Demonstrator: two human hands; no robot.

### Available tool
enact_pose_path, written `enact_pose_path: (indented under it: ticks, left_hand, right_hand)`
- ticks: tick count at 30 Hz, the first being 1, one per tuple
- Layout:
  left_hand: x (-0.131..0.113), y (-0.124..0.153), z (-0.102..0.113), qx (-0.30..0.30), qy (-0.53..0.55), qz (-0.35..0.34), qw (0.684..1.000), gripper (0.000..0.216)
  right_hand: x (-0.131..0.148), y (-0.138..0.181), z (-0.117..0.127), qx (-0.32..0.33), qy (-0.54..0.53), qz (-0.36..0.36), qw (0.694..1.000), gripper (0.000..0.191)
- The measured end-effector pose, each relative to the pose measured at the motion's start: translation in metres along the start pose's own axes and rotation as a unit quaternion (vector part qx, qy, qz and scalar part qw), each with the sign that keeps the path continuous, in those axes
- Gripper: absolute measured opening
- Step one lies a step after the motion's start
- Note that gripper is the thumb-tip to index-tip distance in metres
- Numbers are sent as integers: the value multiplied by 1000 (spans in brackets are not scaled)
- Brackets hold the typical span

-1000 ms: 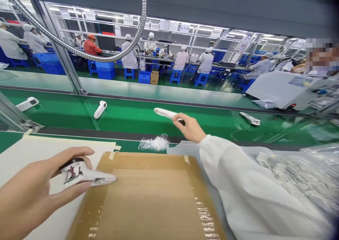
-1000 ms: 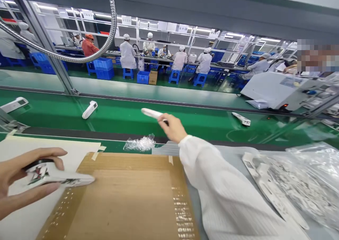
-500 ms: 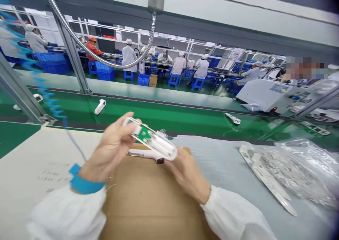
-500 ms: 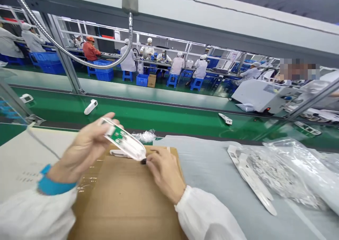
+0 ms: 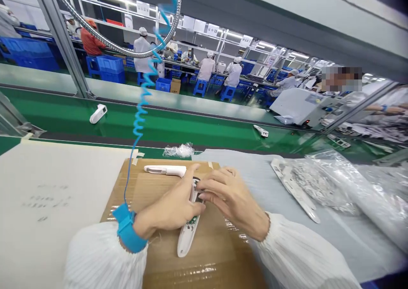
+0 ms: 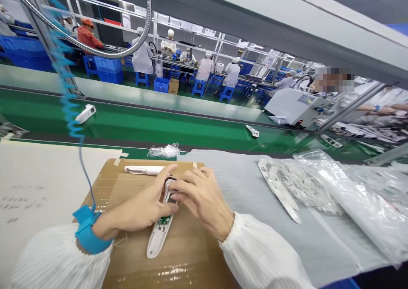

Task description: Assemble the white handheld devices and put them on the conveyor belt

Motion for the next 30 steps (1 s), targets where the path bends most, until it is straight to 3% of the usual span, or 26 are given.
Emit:
enact_pose_path:
  ticks: [5,8,10,12,14,17,21,27,30]
  left_hand:
    - [-15,3,0,-29,5,-118,993,80]
    - [-16,0,16,-78,25,-112,990,55]
    - [-13,3,41,-152,72,-78,983,37]
    - [-12,11,64,-218,113,-65,967,32]
    - [-16,18,78,-233,137,-87,959,33]
    - [-22,18,77,-187,168,-136,958,34]
    - [-22,12,69,-165,163,-151,961,37]
    - [-24,9,67,-176,74,-178,965,33]
    - [-21,11,68,-200,29,-157,967,28]
  right_hand:
    - [19,-7,1,26,137,61,988,24]
    - [23,-5,2,29,175,62,982,32]
    - [17,-2,7,19,128,42,991,30]
    - [2,-3,14,-8,27,-10,1000,24]
    - [-19,-6,18,-46,-99,-89,990,19]
    - [-39,-18,11,-103,-264,-166,945,18]
    - [-36,-44,-11,-133,-406,-165,889,20]
    - [-34,-59,-26,-185,-438,-174,863,23]
    - [-33,-55,-28,-205,-460,-186,844,26]
Point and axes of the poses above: each hand's wrist, its own y-axis away from the middle knuckle, its own z-axis out of the back of the hand, x = y × z, the point moved 8 cm from there along -y, towards the middle knuckle, and after that the axes turned 14 degrees about x, right-handed, at the moved point
